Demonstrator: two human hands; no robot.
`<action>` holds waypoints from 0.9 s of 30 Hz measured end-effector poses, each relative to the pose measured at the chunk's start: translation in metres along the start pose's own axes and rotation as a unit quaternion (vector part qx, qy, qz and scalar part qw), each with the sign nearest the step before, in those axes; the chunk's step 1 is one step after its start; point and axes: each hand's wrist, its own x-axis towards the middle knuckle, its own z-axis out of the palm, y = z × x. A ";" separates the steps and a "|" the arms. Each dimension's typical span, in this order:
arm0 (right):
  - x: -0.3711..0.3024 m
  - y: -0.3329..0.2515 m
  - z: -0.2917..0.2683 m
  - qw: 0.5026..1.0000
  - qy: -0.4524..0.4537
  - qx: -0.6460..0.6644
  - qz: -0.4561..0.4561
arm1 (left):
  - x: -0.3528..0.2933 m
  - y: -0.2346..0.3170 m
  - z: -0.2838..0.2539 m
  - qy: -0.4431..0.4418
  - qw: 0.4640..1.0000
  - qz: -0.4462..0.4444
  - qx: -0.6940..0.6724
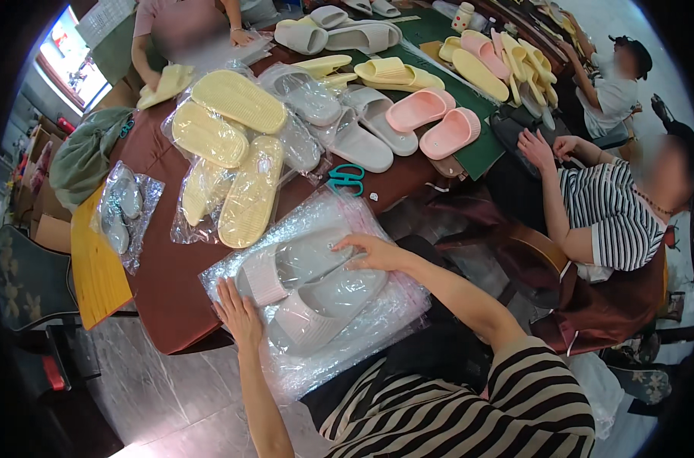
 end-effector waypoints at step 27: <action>-0.084 -0.022 -0.229 0.765 0.631 0.077 -0.100 | 0.002 0.010 0.001 -0.020 0.995 -0.004 0.100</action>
